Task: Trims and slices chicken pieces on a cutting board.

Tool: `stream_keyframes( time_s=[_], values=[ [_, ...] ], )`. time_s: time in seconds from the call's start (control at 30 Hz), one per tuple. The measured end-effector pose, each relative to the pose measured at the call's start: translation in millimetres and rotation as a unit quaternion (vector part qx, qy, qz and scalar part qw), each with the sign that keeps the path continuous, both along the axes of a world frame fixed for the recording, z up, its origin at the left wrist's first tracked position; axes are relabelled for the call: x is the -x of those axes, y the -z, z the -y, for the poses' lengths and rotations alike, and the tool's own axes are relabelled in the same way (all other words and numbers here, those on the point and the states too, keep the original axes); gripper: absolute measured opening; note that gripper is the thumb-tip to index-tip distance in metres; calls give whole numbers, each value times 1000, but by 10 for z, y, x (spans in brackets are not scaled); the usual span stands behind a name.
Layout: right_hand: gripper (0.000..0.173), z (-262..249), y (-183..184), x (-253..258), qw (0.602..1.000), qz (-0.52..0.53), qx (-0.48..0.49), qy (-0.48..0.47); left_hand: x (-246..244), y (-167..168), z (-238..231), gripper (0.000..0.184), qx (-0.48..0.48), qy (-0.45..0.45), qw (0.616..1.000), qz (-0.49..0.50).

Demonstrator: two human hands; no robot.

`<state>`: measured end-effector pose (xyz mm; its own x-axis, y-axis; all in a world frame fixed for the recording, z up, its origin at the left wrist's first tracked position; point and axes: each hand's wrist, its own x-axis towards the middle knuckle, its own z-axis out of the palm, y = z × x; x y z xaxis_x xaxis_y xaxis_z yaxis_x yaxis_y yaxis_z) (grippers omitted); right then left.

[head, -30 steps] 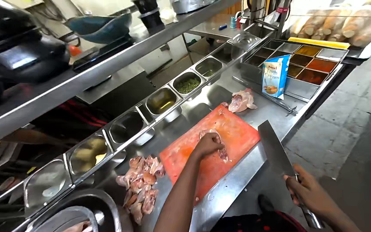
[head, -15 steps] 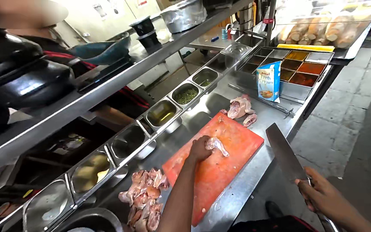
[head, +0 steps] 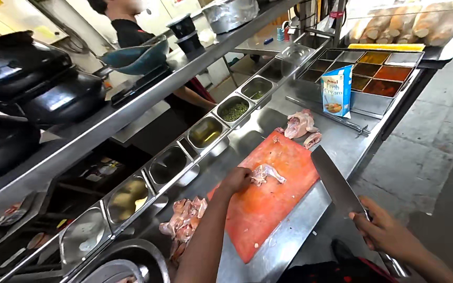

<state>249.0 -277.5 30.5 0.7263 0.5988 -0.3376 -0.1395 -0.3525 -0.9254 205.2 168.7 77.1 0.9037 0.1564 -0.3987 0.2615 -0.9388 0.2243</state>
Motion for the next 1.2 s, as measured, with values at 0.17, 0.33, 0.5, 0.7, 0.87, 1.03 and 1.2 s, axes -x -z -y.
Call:
stream_keyframes(
  time_s=[0.17, 0.33, 0.5, 0.7, 0.87, 1.03, 1.2],
  values=[
    [35, 17, 46, -38, 1000, -16, 0, 4, 96, -528, -45, 18, 71, -50, 996, 18],
    [35, -14, 73, -124, 999, -12, -25, 19, 243, -1048, -241, 17, 44, -97, 994, -3],
    [35, -33, 161, -180, 998, -6, -47, 27, 497, -1257, -238, 20, -51, -185, 981, 8],
    [28, -62, 97, -154, 999, -34, -30, 23, 747, -499, 414, 23, 319, -256, 912, 13],
    [24, -107, 9, -98, 999, -24, 27, -33, 776, 144, 6, 50, 65, -136, 986, 72],
    [31, -201, -95, 55, 995, -6, 50, -86, 913, 269, -163, 65, -69, -83, 989, -100],
    [29, -386, -144, 202, 984, 11, 99, -150, 1267, 339, -367, 63, -141, -54, 983, -104]
  ],
)
